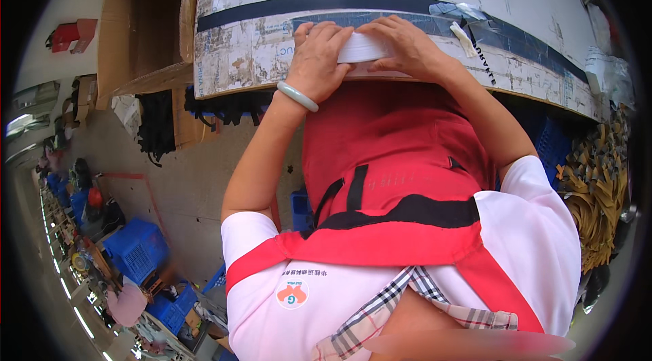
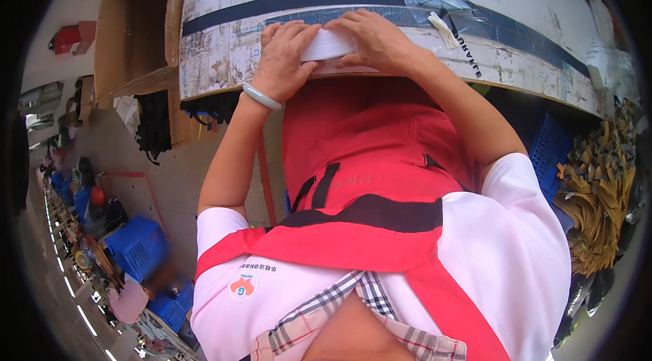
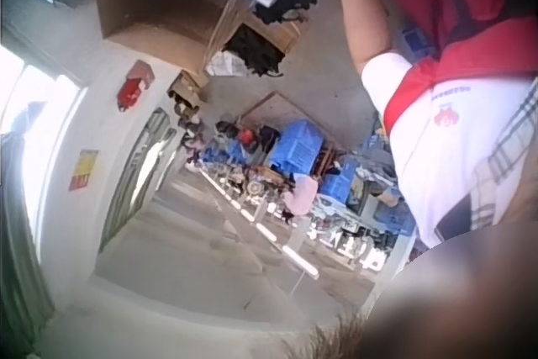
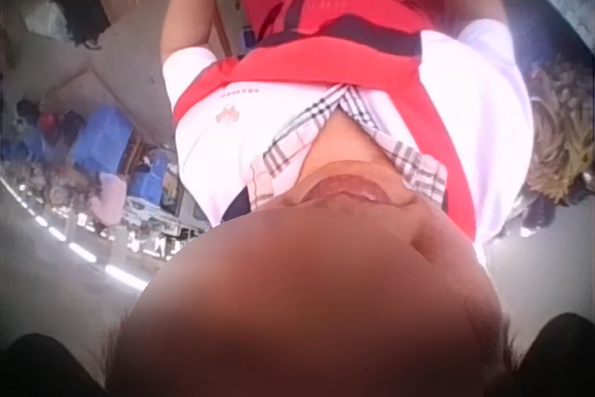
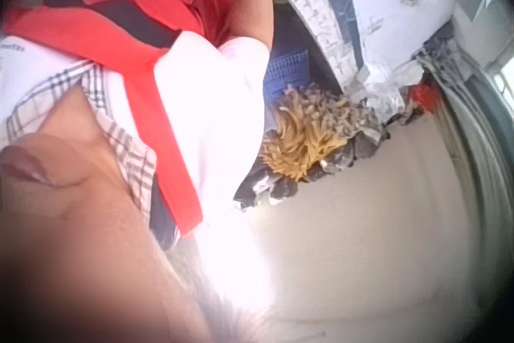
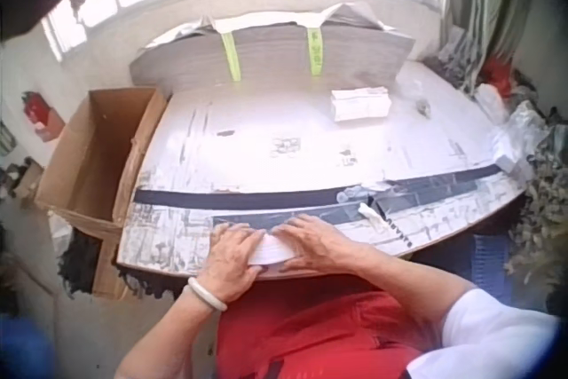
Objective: Organize and sort a stack of garment tags at a workbench.
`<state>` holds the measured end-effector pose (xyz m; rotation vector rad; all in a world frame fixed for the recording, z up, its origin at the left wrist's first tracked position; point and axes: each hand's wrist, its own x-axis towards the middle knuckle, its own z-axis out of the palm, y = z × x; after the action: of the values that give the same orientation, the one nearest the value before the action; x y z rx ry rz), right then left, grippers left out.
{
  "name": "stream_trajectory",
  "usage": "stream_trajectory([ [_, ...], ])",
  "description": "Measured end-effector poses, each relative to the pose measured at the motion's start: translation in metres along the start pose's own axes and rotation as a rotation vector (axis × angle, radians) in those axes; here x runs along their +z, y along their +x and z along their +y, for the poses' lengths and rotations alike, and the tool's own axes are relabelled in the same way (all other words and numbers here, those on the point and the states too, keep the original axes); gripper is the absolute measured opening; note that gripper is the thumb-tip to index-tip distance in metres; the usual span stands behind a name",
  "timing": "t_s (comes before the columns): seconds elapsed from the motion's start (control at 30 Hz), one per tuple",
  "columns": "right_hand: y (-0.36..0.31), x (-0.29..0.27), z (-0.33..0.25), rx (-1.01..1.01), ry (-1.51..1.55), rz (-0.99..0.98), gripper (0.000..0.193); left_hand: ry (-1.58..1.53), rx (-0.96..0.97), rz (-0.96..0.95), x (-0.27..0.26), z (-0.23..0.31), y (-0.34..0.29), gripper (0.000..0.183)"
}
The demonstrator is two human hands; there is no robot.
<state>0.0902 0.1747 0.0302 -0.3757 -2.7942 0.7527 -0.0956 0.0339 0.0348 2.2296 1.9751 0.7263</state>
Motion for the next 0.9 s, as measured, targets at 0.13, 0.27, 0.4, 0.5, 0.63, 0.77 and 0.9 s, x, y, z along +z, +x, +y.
stream_trajectory([
  [0.13, 0.008, -0.031, 0.023, 0.245, 0.384, 0.024, 0.039, 0.008, -0.026, -0.064, -0.002, 0.012, 0.007, 0.058],
  [0.27, 0.052, -0.047, 0.085, 0.354, 0.228, 0.19, 0.026, -0.063, -0.016, -0.064, 0.007, 0.017, 0.022, 0.056],
  [0.4, 0.09, -0.037, 0.129, 0.344, -0.013, 0.378, 0.022, -0.128, -0.015, -0.032, 0.002, 0.021, 0.033, 0.054],
  [0.5, 0.102, -0.026, 0.133, 0.324, -0.145, 0.427, 0.016, -0.389, -0.133, 0.079, -0.005, 0.016, 0.032, 0.059],
  [0.63, 0.101, -0.021, 0.119, 0.364, 0.002, 0.31, 0.017, -1.165, -0.377, 0.193, -0.009, -0.002, 0.026, 0.056],
  [0.77, 0.08, -0.013, 0.014, 0.227, 0.562, 0.091, 0.012, -1.478, -0.505, 0.175, -0.021, -0.009, 0.016, 0.063],
  [0.9, 0.067, 0.009, -0.014, 0.207, 0.564, 0.208, 0.012, -1.478, -0.552, 0.086, -0.014, -0.017, 0.003, 0.065],
])
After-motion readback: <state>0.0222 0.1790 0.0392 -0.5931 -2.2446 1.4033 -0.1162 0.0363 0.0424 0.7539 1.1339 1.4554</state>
